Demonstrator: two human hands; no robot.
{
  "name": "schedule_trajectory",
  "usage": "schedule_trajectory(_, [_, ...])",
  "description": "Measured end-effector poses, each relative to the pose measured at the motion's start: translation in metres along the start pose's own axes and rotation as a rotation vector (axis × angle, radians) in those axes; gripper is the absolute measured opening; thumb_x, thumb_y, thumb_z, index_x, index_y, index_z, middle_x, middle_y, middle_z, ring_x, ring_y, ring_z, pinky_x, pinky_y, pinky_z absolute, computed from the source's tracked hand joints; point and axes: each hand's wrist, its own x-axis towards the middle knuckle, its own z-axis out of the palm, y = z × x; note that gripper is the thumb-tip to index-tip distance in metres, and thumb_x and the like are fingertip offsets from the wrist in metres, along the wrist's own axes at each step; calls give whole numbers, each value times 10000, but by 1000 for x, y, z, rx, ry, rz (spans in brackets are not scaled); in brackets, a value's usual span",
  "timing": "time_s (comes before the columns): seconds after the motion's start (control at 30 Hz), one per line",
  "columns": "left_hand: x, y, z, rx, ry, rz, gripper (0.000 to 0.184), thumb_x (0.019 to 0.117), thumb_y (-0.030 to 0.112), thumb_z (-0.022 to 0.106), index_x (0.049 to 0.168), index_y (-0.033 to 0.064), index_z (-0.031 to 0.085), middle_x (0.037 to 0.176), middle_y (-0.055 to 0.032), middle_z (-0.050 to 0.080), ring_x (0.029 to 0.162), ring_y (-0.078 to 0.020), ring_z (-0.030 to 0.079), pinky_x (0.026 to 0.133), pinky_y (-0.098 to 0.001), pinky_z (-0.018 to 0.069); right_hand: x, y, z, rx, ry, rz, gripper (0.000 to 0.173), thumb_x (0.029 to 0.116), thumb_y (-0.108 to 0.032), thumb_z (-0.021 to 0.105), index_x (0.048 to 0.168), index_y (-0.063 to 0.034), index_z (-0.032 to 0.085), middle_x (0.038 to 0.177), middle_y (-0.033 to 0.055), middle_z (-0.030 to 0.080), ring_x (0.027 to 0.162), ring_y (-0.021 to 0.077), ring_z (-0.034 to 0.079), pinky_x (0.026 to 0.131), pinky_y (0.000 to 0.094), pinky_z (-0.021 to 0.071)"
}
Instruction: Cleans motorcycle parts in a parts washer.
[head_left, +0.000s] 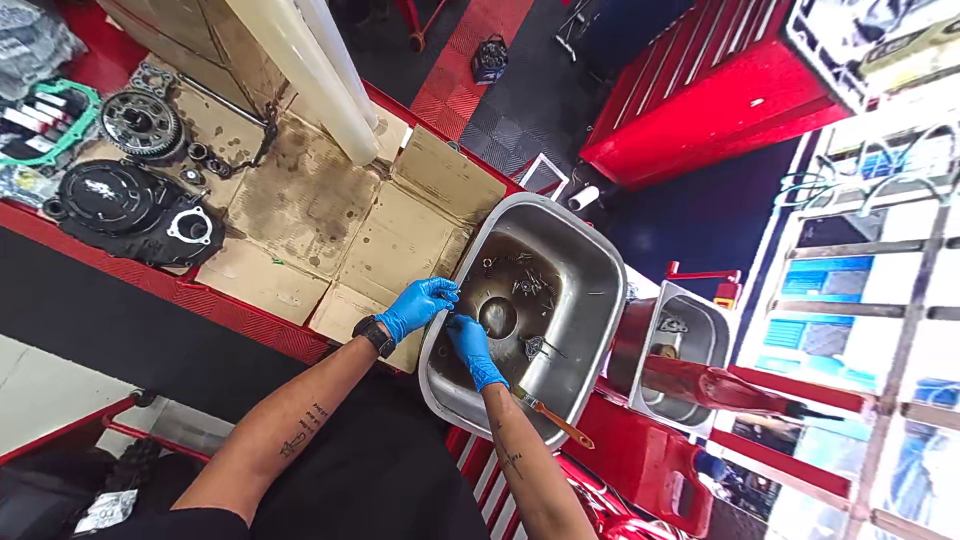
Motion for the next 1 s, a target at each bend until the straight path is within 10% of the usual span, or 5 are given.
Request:
schedule_trajectory(0.4, [5, -1, 5, -46, 4, -9, 385, 949, -58, 573, 1332, -95, 564, 1206, -175, 673, 1052, -166, 681, 958, -316, 556, -9, -47, 20, -16, 54, 100, 255, 1016, -152, 535, 1053, -12, 746, 1054, 201, 739, 1039, 374, 705, 927, 576, 538])
schedule_trajectory(0.8, [13, -10, 11, -52, -21, 32, 381, 951, -90, 557, 1327, -153, 548, 1232, -274, 645, 1074, -240, 667, 968, -354, 538, -42, -24, 31, 903, -52, 160, 103, 868, 27, 719, 969, 13, 730, 822, 83, 726, 708, 141, 685, 684, 335, 608])
schedule_trajectory(1.0, [15, -7, 8, 10, -19, 28, 381, 965, -27, 584, 1337, -106, 564, 1225, -195, 681, 1084, -189, 684, 976, -336, 557, -47, -11, 22, 1013, -172, 106, 118, 916, -27, 695, 1024, 12, 723, 892, 93, 740, 782, 175, 716, 756, 361, 627])
